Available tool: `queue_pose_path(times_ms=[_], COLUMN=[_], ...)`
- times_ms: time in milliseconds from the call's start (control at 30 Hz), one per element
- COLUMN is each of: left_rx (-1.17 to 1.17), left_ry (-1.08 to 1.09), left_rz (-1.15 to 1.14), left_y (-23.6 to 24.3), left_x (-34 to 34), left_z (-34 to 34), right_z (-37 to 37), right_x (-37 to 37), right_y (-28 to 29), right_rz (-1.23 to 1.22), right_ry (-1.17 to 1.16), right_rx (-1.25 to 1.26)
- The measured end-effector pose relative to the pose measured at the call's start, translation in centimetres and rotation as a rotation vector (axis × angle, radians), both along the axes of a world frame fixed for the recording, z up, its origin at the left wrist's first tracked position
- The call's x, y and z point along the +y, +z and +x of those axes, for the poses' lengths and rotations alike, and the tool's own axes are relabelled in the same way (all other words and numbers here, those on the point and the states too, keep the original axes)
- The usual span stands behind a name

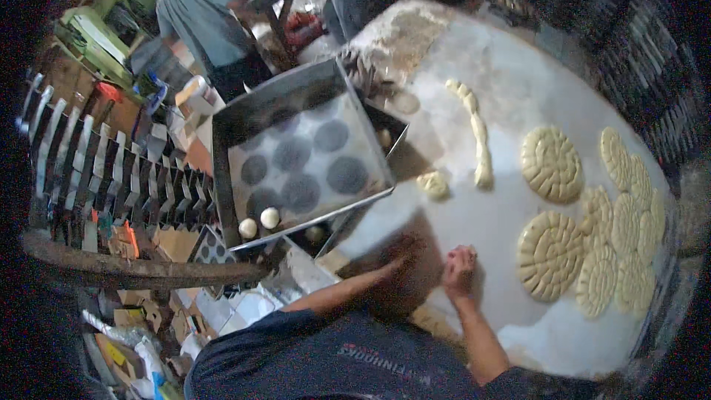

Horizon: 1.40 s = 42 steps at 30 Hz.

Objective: The person shapes dough on a work table by pulling, stretching, and rolling dough pieces by hand, then takes and arranges dough balls onto metal baking trays.

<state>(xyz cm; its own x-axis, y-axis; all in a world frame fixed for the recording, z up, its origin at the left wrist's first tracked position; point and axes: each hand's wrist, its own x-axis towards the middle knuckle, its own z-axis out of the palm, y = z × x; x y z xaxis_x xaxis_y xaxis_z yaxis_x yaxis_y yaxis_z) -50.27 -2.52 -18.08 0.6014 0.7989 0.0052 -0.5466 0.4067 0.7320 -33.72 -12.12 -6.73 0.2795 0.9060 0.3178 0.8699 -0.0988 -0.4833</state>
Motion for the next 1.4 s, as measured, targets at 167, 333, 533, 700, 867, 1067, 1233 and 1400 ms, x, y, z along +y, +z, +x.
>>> queue_pose_path(times_ms=[167, 333, 533, 700, 867, 1067, 1233, 1400], left_rx=[0.967, 0.835, 1.561, 1.401, 1.483, 0.818, 0.752, 1.291], left_ry=[-0.404, 0.226, 0.166, 0.002, 0.377, -0.089, -0.282, -0.054], left_rz=[0.756, 1.07, 0.945, 0.847, 1.061, 1.044, 0.801, 0.459], left_y=[20.2, 29.9, 23.4, 25.1, 27.7, 30.1, 22.6, 12.8], left_x=[3.5, 9.4, 14.5, 14.9, 13.1, 8.9, 8.4, 17.8], left_z=[-11.1, -18.2, -23.3, -22.5, -18.9, -1.9, 13.4, 23.0], right_z=[4.9, -2.6, -18.9, -17.9, -8.5, -1.3, 1.2, 4.4], right_x=[-1.9, 3.8, 16.1, 17.7, 10.5, 1.8, -6.4, -9.7], right_y=[4.5, 11.9, 19.3, 14.5, 13.7, 4.5, 0.7, 0.5], right_rz=[-0.554, -0.346, 0.227, 0.122, 0.337, 0.149, 0.136, 0.244], right_ry=[-0.345, -0.177, 0.476, 0.463, 0.007, -0.376, -0.218, -0.299], right_rx=[0.394, 0.774, 0.411, -0.003, 0.18, 0.426, 0.313, 0.474])
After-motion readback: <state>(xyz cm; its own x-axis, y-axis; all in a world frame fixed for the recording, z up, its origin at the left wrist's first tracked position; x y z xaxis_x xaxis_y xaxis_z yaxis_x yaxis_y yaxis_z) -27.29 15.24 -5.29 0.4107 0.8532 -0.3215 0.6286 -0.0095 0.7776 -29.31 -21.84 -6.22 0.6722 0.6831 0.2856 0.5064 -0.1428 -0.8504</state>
